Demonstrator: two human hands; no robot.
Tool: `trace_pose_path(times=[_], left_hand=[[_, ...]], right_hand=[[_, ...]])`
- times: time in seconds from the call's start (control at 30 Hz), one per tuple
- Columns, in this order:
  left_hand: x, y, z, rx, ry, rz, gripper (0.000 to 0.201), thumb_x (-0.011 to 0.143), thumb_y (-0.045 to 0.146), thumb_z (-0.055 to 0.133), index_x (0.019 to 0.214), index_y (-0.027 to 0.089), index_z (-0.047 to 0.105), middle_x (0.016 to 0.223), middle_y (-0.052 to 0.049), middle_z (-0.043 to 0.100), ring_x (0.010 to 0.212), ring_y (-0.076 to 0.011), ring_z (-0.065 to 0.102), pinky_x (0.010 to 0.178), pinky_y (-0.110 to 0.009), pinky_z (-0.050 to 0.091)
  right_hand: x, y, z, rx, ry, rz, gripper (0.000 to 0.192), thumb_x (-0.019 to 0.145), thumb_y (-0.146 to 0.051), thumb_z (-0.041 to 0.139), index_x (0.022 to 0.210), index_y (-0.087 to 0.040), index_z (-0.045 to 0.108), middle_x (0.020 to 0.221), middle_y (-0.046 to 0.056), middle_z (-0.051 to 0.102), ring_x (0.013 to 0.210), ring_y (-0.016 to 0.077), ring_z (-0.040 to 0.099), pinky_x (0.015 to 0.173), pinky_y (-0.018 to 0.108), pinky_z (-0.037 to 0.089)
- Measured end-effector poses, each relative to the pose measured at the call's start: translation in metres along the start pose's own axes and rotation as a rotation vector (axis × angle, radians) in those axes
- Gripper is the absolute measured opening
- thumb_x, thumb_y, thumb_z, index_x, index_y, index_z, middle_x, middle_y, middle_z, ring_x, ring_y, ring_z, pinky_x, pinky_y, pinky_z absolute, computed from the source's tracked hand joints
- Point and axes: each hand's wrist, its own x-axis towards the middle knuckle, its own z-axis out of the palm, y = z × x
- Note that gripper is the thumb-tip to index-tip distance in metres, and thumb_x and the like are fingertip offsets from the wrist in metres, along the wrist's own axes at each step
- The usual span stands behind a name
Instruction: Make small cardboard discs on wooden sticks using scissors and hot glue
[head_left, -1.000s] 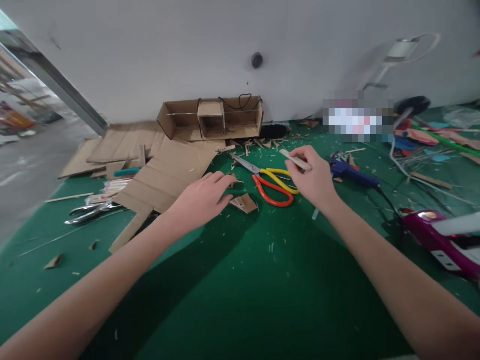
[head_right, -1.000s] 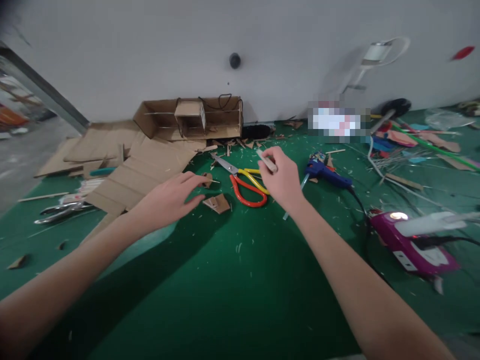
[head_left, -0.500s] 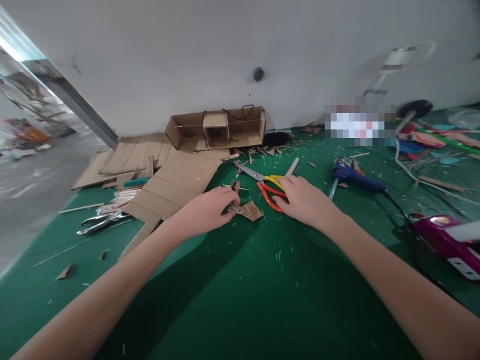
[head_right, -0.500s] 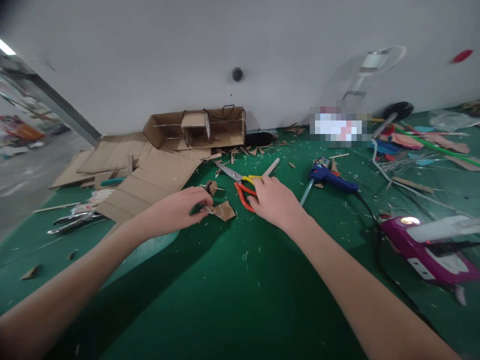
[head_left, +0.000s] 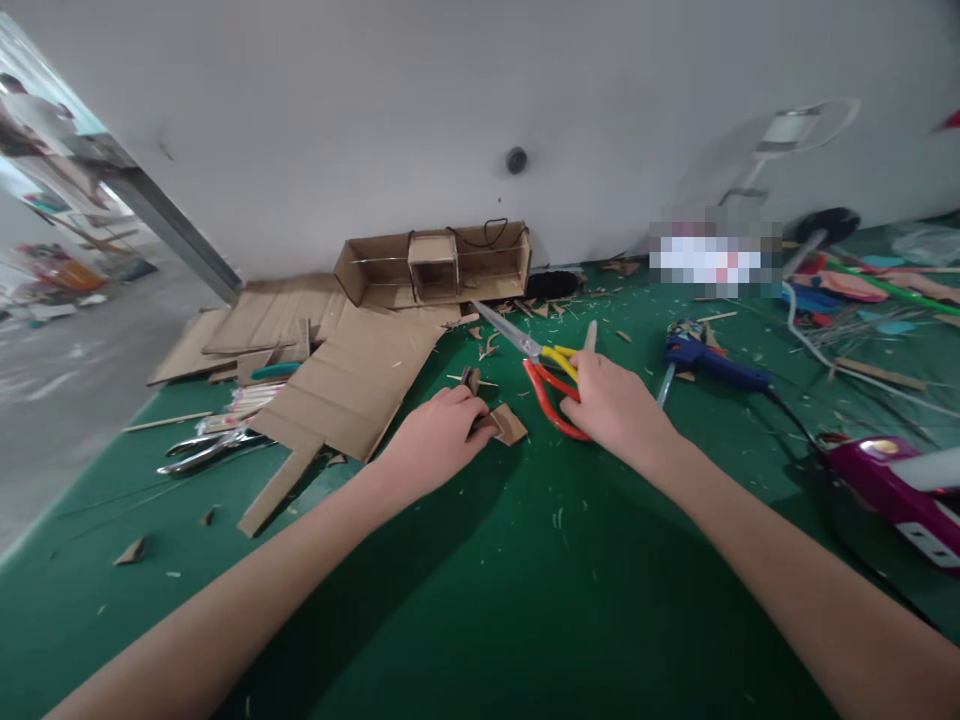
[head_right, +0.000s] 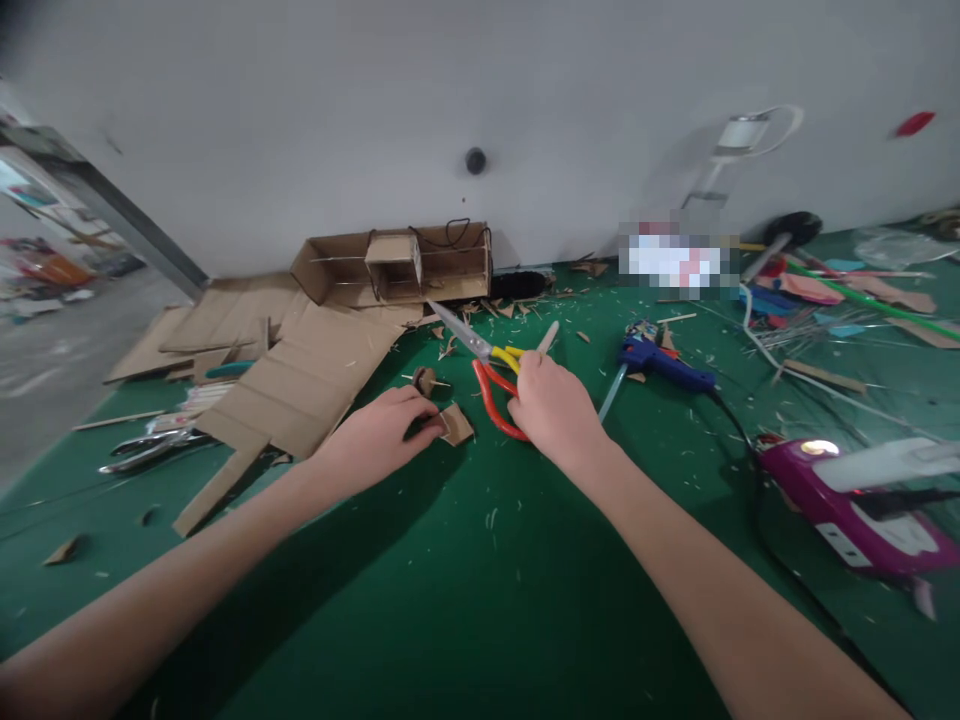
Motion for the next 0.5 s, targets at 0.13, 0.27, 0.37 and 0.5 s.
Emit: trace_pose_path(times=[0.13,0.27,0.37,0.5], left_hand=[[0.004,-0.001,0.006,-0.203,-0.001,-0.085,0.019,0.081,0.036,0.054,0.078,0.018,0.059,0.079,-0.005,0.061,0.076,-0.0193,0.055,0.066,-0.033,0.043],[0.007,0.000,-0.003,-0.726,0.013,-0.260,0.021,0.078,0.037,0.060,0.075,0.018,0.052,0.067,0.001,0.056,0.059,-0.0114,0.051,0.053,-0.025,0.039],[0.008,0.004,-0.009,-1.123,0.185,-0.365,0.021,0.076,0.034,0.064,0.079,0.017,0.051,0.071,0.001,0.057,0.061,-0.0086,0.053,0.055,-0.023,0.041],[0.008,0.007,-0.015,-1.349,0.338,-0.402,0.019,0.076,0.030,0.064,0.077,0.014,0.055,0.075,-0.002,0.060,0.068,-0.0088,0.057,0.062,-0.023,0.045]], right_hand=[[0.005,0.000,0.003,0.437,0.066,0.172,0.020,0.067,-0.024,0.060,0.077,-0.022,0.043,0.068,0.003,0.053,0.057,0.0170,0.051,0.048,0.034,0.038],[0.005,-0.006,0.008,0.743,0.151,0.142,0.019,0.072,-0.027,0.060,0.068,-0.023,0.042,0.066,0.000,0.051,0.056,0.0140,0.050,0.053,0.034,0.042],[0.003,-0.003,0.005,0.798,0.066,0.060,0.026,0.078,-0.043,0.057,0.069,-0.022,0.046,0.069,0.002,0.053,0.060,0.0145,0.052,0.056,0.035,0.044],[-0.001,0.004,-0.009,0.720,-0.124,-0.090,0.029,0.083,-0.050,0.052,0.081,-0.023,0.044,0.076,0.002,0.052,0.061,0.0144,0.050,0.056,0.034,0.044]])
